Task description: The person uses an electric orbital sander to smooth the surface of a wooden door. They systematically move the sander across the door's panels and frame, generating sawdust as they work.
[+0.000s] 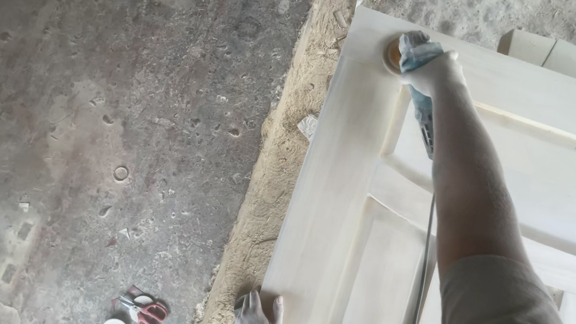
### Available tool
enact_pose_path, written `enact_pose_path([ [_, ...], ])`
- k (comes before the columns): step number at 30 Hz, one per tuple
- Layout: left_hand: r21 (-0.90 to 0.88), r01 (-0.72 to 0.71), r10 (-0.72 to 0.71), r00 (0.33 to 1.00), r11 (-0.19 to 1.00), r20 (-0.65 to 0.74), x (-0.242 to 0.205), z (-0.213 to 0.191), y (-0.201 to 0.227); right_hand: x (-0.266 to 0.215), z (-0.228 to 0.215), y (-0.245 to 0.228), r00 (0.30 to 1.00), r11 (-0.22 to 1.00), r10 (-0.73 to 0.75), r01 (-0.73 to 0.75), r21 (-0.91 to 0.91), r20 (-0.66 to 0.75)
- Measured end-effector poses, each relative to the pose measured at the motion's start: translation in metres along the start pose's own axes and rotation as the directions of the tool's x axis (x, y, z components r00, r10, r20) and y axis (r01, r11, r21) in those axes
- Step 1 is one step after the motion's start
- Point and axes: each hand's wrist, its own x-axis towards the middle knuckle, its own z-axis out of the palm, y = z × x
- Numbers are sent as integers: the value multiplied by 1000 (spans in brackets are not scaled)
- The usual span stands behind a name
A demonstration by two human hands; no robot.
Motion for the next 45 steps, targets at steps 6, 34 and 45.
enact_pose_path([
  [6,-36,-105,93,968,994,-233,-1,-9,7,-40,22,-29,998,1000,4,-5,11,61],
  [34,-183,-7,58,959,983,276,-75,62,-277,-615,281,109,976,986,-76,42,163,206],
  [45,-269,-214,253,960,939,118,-51,65,-294,-585,284,62,944,963,-263,269,1,201],
])
